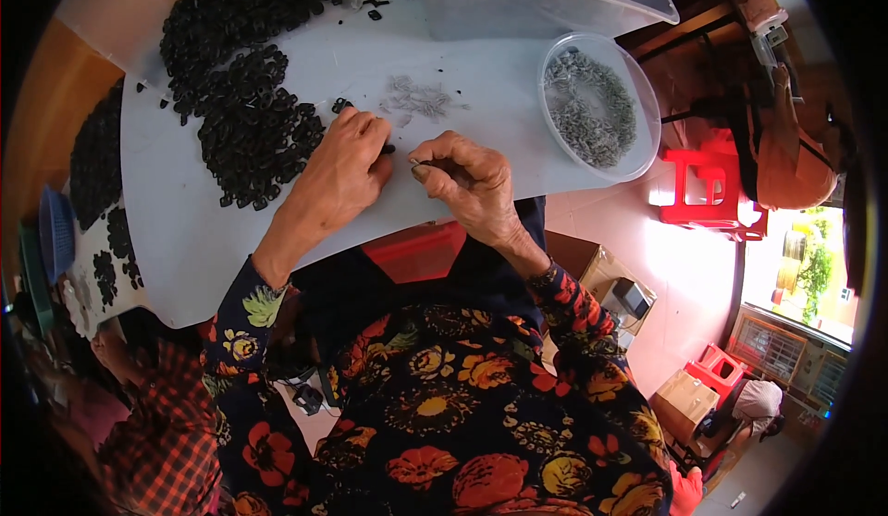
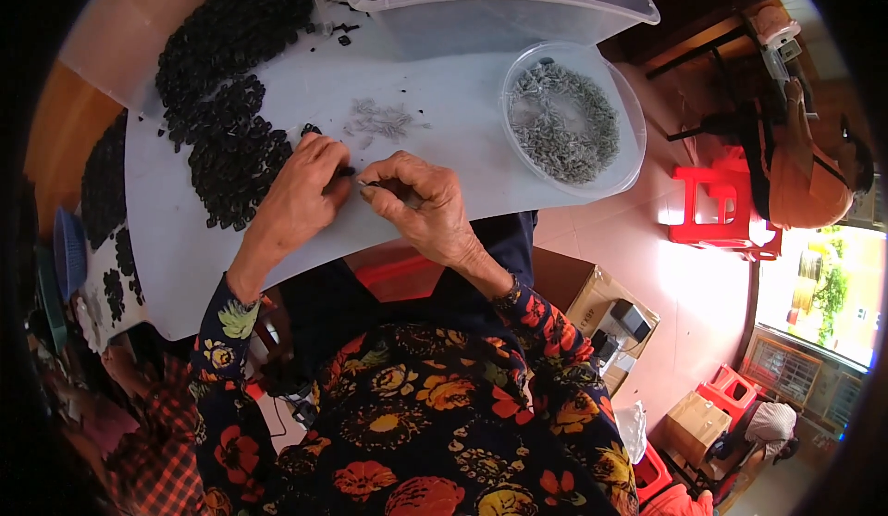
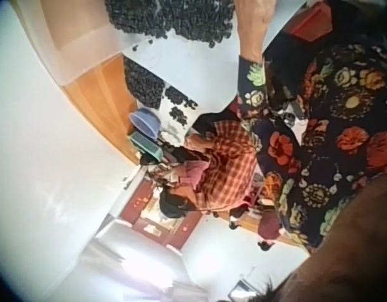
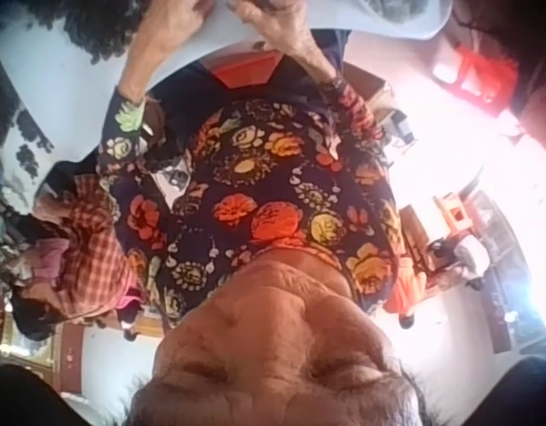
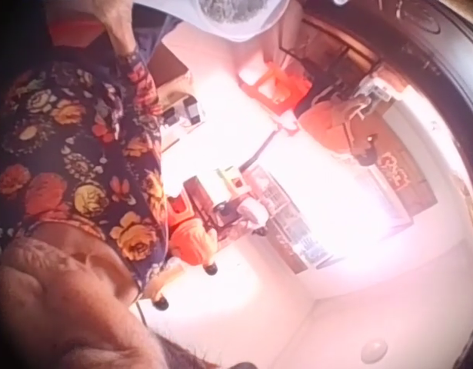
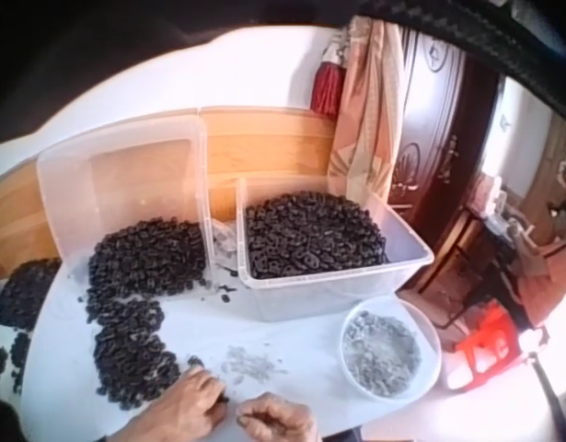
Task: The person repeatedly assembles small plastic parts by hand, picking up black plastic pieces and small fasteners from the table and fitting them together.
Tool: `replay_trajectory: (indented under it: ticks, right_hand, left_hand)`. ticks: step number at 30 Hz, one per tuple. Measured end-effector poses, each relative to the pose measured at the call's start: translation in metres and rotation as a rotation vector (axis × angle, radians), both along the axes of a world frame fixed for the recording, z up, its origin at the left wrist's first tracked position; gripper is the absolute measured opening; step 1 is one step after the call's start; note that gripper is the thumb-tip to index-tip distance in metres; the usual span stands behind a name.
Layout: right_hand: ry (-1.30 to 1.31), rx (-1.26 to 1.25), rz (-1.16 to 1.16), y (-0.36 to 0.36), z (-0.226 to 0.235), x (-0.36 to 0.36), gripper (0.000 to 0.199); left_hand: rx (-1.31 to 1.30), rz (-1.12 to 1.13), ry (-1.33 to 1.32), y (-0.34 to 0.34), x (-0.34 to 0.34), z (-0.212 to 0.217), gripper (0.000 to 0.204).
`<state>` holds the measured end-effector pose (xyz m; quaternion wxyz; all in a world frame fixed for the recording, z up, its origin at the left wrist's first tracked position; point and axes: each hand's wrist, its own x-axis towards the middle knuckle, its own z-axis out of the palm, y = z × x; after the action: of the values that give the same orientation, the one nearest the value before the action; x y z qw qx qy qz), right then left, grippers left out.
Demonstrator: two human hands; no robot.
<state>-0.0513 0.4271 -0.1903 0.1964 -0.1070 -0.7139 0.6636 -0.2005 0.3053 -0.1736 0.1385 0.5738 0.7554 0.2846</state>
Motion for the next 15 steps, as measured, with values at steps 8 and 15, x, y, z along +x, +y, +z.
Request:
replay_trajectory:
  ticks: [8, 15]
  right_hand:
    - [0.057, -0.301, 0.062, -0.006, 0.000, -0.021, 0.010]
    - [0.140, -0.351, 0.004, -0.010, 0.009, -0.041, 0.009]
  left_hand:
    - [0.170, 0.292, -0.634, -0.011, 0.014, -0.002, 0.009]
    - [0.432, 0.349, -1.005, -0.017, 0.018, -0.020, 0.025]
